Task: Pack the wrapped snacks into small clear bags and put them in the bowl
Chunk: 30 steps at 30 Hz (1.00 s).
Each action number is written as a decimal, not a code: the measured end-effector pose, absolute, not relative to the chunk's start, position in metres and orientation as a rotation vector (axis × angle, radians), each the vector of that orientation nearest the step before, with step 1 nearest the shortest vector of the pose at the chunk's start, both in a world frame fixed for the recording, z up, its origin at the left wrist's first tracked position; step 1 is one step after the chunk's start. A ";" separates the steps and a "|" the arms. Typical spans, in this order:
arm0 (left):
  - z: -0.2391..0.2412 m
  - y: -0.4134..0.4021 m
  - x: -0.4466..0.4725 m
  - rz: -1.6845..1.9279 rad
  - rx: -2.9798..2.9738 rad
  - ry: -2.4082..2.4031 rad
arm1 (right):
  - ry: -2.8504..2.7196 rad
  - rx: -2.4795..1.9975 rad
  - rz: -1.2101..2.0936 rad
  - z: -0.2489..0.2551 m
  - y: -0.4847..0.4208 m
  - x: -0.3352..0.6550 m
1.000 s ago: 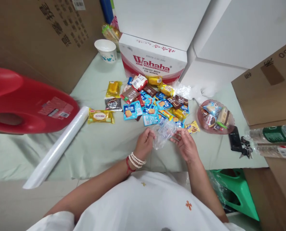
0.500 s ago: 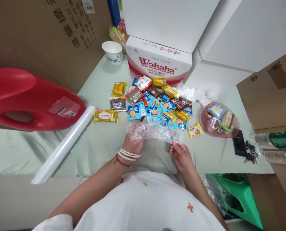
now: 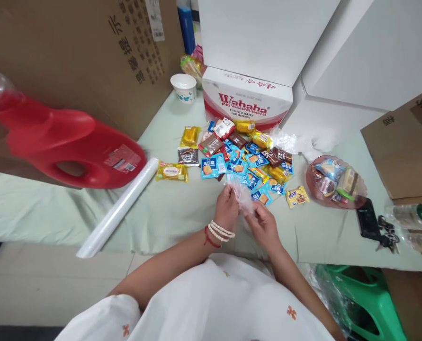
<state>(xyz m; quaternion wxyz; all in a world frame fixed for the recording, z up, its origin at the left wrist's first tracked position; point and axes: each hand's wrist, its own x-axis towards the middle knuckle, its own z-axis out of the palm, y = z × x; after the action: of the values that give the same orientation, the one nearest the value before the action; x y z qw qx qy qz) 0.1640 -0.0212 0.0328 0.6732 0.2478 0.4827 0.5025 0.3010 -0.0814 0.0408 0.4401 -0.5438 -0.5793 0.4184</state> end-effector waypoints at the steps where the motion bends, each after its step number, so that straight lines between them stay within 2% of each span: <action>1: 0.036 -0.021 0.162 1.133 0.557 1.094 | -1.347 -1.354 1.097 0.041 -0.077 0.301; 8: 0.043 -0.022 0.130 0.950 0.450 1.043 | -0.714 -1.363 1.632 0.043 -0.060 0.341; 10: 0.045 -0.023 0.128 0.914 0.381 1.002 | -0.681 -1.443 1.541 0.039 -0.060 0.351; 15: 0.047 -0.022 0.132 0.917 0.259 0.966 | -0.805 -1.617 0.996 0.036 -0.077 0.351; 20: 0.051 -0.031 0.145 0.844 0.289 0.879 | -1.119 -1.532 1.114 0.036 -0.081 0.313; 25: 0.057 -0.038 0.141 0.814 0.391 0.866 | -0.890 -1.430 1.271 0.025 -0.065 0.306; 30: 0.060 -0.033 0.123 0.850 0.378 0.928 | -0.718 -1.380 1.264 0.031 -0.064 0.330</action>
<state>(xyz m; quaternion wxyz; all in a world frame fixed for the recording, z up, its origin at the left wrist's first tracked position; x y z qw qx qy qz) 0.1228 -0.0329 0.0601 0.7918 0.1755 0.4314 0.3952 0.3302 -0.0644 0.0314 0.5385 -0.5800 -0.3019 0.5315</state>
